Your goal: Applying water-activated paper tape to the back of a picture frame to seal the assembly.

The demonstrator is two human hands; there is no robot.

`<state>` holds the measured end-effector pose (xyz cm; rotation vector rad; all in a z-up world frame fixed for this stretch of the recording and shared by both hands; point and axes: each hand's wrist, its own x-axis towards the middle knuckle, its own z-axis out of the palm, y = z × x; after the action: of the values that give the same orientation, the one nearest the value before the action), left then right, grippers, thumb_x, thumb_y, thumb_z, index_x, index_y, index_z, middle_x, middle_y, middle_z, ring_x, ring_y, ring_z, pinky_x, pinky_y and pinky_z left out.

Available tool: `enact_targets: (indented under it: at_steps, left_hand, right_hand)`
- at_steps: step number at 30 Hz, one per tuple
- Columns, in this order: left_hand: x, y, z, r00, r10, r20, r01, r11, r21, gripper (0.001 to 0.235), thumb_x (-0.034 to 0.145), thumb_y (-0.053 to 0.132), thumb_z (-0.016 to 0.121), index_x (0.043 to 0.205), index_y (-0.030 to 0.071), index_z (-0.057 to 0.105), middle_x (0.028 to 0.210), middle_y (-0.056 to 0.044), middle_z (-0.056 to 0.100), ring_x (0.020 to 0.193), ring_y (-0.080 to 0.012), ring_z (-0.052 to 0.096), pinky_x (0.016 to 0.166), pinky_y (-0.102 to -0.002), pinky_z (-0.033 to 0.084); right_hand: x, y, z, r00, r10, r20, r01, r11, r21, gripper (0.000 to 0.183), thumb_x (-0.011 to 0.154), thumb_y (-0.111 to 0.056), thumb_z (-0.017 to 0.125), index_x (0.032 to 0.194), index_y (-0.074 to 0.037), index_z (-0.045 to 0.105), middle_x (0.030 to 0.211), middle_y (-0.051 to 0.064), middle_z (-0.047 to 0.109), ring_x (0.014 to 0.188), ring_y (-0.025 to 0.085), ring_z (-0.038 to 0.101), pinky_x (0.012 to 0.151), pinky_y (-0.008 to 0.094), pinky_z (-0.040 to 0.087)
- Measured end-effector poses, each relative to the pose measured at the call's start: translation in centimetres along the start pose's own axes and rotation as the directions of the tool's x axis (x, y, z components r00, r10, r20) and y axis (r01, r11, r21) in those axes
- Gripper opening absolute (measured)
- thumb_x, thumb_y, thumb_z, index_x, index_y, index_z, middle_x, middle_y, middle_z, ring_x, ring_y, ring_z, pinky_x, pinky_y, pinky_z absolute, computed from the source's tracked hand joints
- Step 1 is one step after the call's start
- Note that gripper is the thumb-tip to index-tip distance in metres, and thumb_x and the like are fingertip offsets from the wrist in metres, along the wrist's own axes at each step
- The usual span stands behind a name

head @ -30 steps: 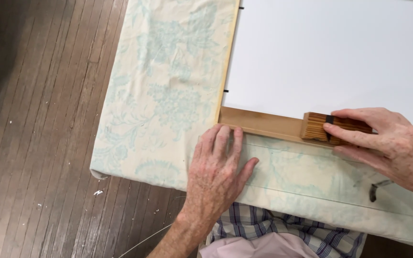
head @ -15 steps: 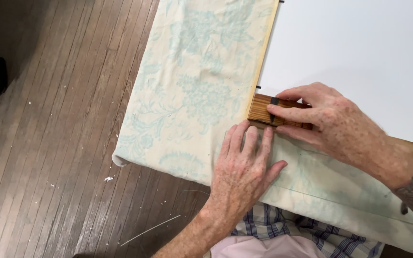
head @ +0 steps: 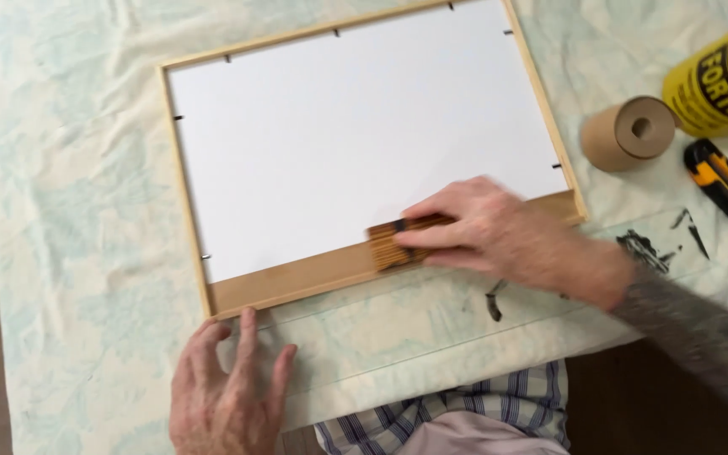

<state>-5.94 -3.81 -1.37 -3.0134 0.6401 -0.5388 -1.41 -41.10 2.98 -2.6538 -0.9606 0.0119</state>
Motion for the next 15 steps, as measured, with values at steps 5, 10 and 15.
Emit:
enact_targets:
  at_steps: [5,10,15]
  left_hand:
    - [0.0,0.6,-0.4,0.996,-0.031,-0.078,0.03,1.0,-0.01,0.05,0.093,0.053,0.074,0.131,0.022,0.073,0.118,-0.008,0.065,0.113,-0.0269,0.073,0.083,-0.038,0.062]
    - [0.0,0.5,-0.7,0.998,-0.033,-0.052,0.031,0.999,-0.044,0.048,0.093,0.047,0.077,0.132,0.02,0.073,0.117,-0.011,0.065,0.115,-0.0288,0.073,0.083,-0.04,0.062]
    - [0.2,0.5,-1.0,0.998,-0.045,-0.051,0.041,0.996,-0.074,0.047,0.094,0.043,0.076,0.134,0.018,0.072,0.118,-0.009,0.065,0.117,-0.0295,0.072,0.088,-0.042,0.062]
  right_hand:
    - [-6.7,5.2,-2.6,0.997,0.065,0.05,-0.063,0.997,-0.048,0.057,0.077,-0.028,0.081,0.133,-0.03,0.068,0.133,0.004,0.069,0.111,0.021,0.068,0.102,0.047,0.053]
    - [-10.0,8.6,-3.3,0.998,0.016,0.057,-0.007,0.989,-0.146,0.06,0.078,-0.035,0.08,0.136,-0.034,0.065,0.133,-0.005,0.07,0.112,0.013,0.069,0.106,0.046,0.047]
    - [-9.2,8.2,-5.1,0.997,-0.047,0.057,0.057,0.981,-0.185,0.061,0.083,-0.035,0.074,0.142,-0.03,0.06,0.135,-0.003,0.066,0.115,0.017,0.065,0.104,0.044,0.048]
